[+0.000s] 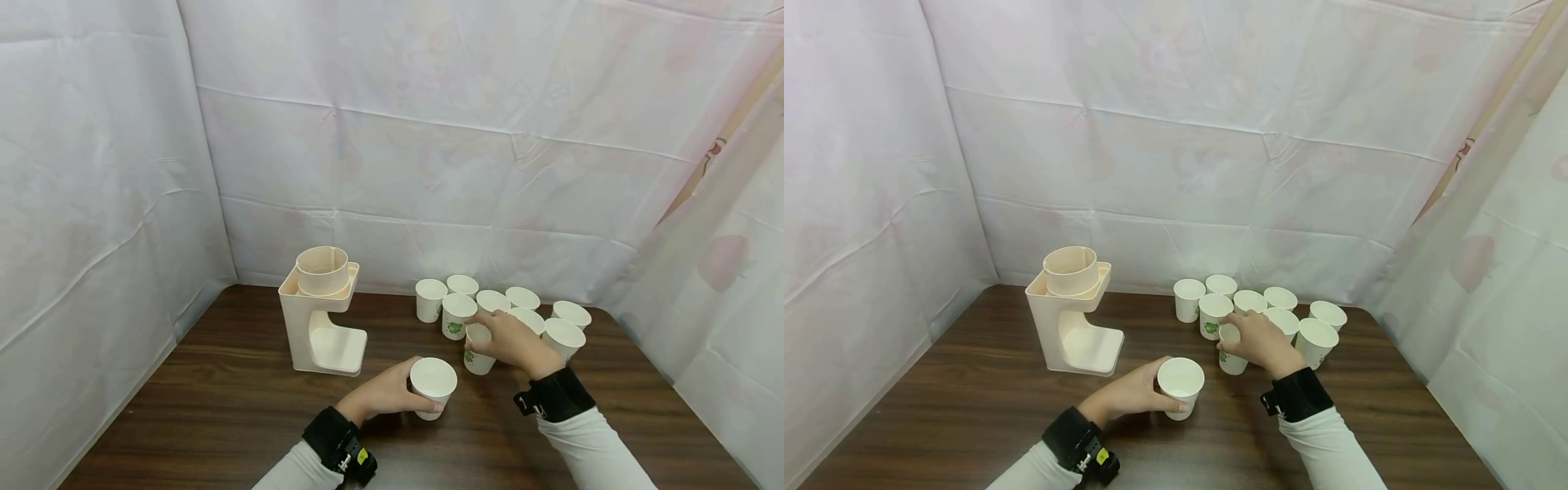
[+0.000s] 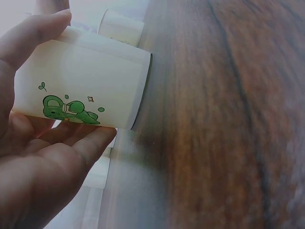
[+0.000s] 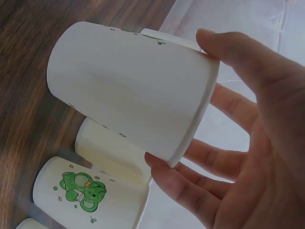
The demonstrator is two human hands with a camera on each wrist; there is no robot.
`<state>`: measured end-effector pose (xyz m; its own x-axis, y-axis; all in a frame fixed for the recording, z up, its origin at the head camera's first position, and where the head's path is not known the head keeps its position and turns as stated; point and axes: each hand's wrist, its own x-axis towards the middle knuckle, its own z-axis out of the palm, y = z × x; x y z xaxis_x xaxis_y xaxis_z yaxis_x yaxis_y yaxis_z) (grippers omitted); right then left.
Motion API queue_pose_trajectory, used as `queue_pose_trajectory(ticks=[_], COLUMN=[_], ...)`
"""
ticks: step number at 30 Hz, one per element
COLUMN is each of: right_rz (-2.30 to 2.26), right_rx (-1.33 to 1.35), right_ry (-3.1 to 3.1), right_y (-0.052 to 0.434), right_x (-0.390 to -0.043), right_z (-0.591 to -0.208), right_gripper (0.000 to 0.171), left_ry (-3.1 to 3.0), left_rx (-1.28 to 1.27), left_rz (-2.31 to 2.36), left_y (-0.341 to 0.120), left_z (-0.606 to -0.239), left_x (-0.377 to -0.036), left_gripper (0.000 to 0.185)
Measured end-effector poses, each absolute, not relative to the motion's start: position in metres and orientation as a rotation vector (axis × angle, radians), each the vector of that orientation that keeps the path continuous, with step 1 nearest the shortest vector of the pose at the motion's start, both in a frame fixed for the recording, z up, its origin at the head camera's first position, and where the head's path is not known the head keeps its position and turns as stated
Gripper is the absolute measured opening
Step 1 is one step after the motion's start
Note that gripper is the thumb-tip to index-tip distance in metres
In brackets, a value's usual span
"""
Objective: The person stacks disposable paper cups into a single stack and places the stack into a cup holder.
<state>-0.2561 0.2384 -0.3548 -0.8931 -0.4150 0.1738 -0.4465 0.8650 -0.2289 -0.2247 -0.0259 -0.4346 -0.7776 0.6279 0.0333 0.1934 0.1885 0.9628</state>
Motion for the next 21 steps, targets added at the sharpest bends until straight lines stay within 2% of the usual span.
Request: queue_pose_trajectory(ticks=[13,21], right_rz=[0.379,0.330], right_rx=[0.634,0.625], right_ry=[-2.933,-2.891], right_y=[0.238,0.238], right_x=[-0.254,-0.248], right_z=[-0.355,-0.342], right_gripper=[0.043,0.042], left_ry=[2.110,2.110], left_rx=[0.771,0.770], left_rz=[1.608,1.618], left_y=[-0.025,-0.025], left_z=[-0.434,-0.435], left_x=[-0.225,-0.224], left_gripper=[0.062,0.062])
